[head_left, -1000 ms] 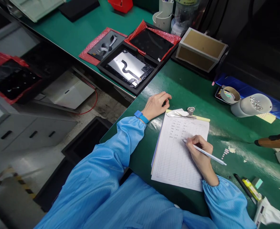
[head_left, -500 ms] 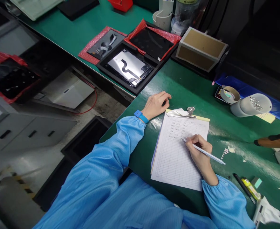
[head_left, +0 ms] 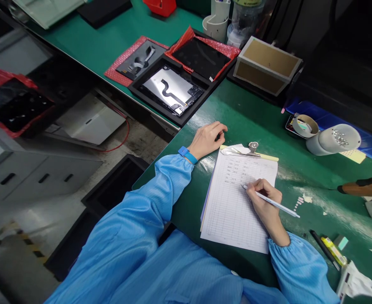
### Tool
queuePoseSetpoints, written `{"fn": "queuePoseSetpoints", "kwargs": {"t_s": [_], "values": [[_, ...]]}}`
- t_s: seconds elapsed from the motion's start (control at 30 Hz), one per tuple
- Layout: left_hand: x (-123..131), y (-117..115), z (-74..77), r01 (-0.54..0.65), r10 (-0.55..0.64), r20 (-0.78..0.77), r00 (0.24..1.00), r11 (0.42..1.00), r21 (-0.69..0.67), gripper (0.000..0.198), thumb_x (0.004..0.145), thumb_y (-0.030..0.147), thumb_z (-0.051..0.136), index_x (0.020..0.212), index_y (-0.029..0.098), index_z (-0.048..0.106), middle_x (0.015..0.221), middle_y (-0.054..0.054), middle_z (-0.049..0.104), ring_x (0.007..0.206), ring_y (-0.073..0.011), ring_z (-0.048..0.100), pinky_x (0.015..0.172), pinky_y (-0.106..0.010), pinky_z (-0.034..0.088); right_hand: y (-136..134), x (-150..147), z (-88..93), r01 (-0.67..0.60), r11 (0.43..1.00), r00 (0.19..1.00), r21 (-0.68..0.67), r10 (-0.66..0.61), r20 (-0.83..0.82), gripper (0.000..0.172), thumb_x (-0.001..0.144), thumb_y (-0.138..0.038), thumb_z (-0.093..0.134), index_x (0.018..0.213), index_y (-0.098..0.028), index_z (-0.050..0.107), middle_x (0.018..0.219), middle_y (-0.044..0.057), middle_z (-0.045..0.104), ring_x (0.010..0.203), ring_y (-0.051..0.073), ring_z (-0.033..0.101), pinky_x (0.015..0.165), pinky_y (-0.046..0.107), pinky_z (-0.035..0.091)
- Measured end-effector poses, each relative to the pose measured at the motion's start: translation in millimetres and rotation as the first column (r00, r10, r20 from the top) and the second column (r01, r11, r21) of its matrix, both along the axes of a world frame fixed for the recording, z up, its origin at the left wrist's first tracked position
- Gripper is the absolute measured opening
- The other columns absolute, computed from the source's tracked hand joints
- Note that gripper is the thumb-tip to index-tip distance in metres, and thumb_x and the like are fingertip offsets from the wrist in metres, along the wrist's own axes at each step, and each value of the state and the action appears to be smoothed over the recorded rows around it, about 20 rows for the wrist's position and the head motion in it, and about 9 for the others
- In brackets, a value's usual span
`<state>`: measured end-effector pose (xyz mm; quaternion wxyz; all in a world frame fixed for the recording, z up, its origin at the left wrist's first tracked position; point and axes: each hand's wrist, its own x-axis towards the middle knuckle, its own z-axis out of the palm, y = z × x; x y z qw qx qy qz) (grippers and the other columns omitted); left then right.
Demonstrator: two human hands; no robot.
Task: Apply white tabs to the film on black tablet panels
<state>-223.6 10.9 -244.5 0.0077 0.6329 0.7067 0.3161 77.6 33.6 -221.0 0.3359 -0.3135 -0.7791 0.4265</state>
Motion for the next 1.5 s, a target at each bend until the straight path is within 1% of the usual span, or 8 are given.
{"fn": "queuePoseSetpoints", "kwargs": {"t_s": [0.13, 0.27, 0.5, 0.7, 0.9, 1.1, 1.37, 1.5], "values": [[0.3, 0.3, 0.3, -0.004, 0.004, 0.004, 1.0, 1.0, -0.008, 0.027, 0.103, 0.008, 0.058, 0.116, 0.022, 0.077, 0.101, -0.006, 0.079, 0.084, -0.0223, 0.075, 0.081, -0.035, 0.061, -0.6, -0.7, -0.3, 0.018, 1.0, 1.0, -0.007, -0.018, 0.009, 0.041, 0.096, -0.027, 0.071, 0.068, -0.024, 0.041, 0.059, -0.004, 0.047, 0.053, 0.012, 0.042, 0.052, 0.025, 0.034], [0.8, 0.1, 1.2, -0.006, 0.006, 0.008, 1.0, 1.0, -0.015, 0.027, 0.103, 0.007, 0.058, 0.116, 0.022, 0.077, 0.101, -0.006, 0.078, 0.083, -0.0222, 0.074, 0.081, -0.034, 0.06, -0.7, -1.6, 1.4, 0.012, 1.0, 1.0, -0.005, -0.012, 0.002, 0.041, 0.094, -0.026, 0.07, 0.067, -0.024, 0.038, 0.058, -0.004, 0.048, 0.053, 0.011, 0.04, 0.052, 0.025, 0.033], [0.7, -0.5, 2.8, -0.002, 0.003, 0.009, 1.0, 1.0, -0.017, 0.027, 0.103, 0.008, 0.058, 0.116, 0.022, 0.077, 0.102, -0.006, 0.079, 0.084, -0.0222, 0.075, 0.081, -0.034, 0.06, -0.2, -1.8, 4.6, -0.01, 1.0, 1.0, -0.004, 0.01, -0.011, 0.04, 0.096, -0.023, 0.071, 0.068, -0.023, 0.042, 0.06, -0.004, 0.052, 0.053, 0.011, 0.043, 0.052, 0.024, 0.034], [1.1, -0.1, 2.4, -0.004, 0.004, 0.007, 1.0, 1.0, -0.013, 0.027, 0.103, 0.008, 0.058, 0.116, 0.021, 0.077, 0.102, -0.007, 0.08, 0.084, -0.0228, 0.075, 0.08, -0.034, 0.059, 0.0, 0.7, 2.4, 0.01, 1.0, 1.0, -0.022, -0.009, 0.014, 0.041, 0.096, -0.026, 0.07, 0.068, -0.024, 0.04, 0.059, -0.003, 0.049, 0.054, 0.012, 0.042, 0.053, 0.025, 0.034], [0.9, -0.5, 2.8, -0.002, 0.002, 0.009, 1.0, 1.0, -0.013, 0.027, 0.104, 0.008, 0.057, 0.116, 0.021, 0.077, 0.103, -0.007, 0.08, 0.084, -0.0224, 0.075, 0.08, -0.034, 0.059, -0.7, 0.1, 1.8, 0.012, 1.0, 1.0, -0.026, -0.012, 0.012, 0.04, 0.095, -0.027, 0.07, 0.069, -0.025, 0.041, 0.06, -0.003, 0.05, 0.054, 0.013, 0.043, 0.053, 0.026, 0.034], [0.2, -0.3, 2.1, -0.003, 0.004, 0.015, 1.0, 1.0, -0.012, 0.025, 0.103, 0.009, 0.059, 0.115, 0.022, 0.077, 0.101, -0.006, 0.079, 0.084, -0.0224, 0.075, 0.08, -0.034, 0.059, -0.6, -0.8, 3.0, 0.018, 1.0, 1.0, -0.015, -0.017, 0.019, 0.041, 0.095, -0.027, 0.071, 0.067, -0.024, 0.04, 0.059, -0.003, 0.047, 0.053, 0.012, 0.04, 0.052, 0.026, 0.032], [0.2, -0.3, 1.7, 0.003, -0.003, 0.015, 1.0, 1.0, -0.012, 0.028, 0.103, 0.007, 0.058, 0.116, 0.021, 0.077, 0.102, -0.007, 0.079, 0.086, -0.0232, 0.076, 0.081, -0.035, 0.06, -0.2, 0.0, 3.3, 0.017, 1.0, 1.0, -0.009, -0.016, 0.019, 0.041, 0.096, -0.027, 0.07, 0.069, -0.025, 0.039, 0.06, -0.004, 0.044, 0.054, 0.013, 0.039, 0.052, 0.027, 0.031], [0.1, -0.5, 1.9, 0.0, 0.0, 0.013, 1.0, 1.0, -0.017, 0.027, 0.103, 0.009, 0.058, 0.116, 0.022, 0.077, 0.102, -0.006, 0.079, 0.085, -0.0229, 0.075, 0.081, -0.034, 0.059, -0.4, -0.3, 2.7, 0.018, 1.0, 1.0, -0.014, -0.017, 0.019, 0.041, 0.096, -0.028, 0.07, 0.069, -0.025, 0.039, 0.06, -0.004, 0.045, 0.054, 0.013, 0.039, 0.053, 0.027, 0.032]]}}
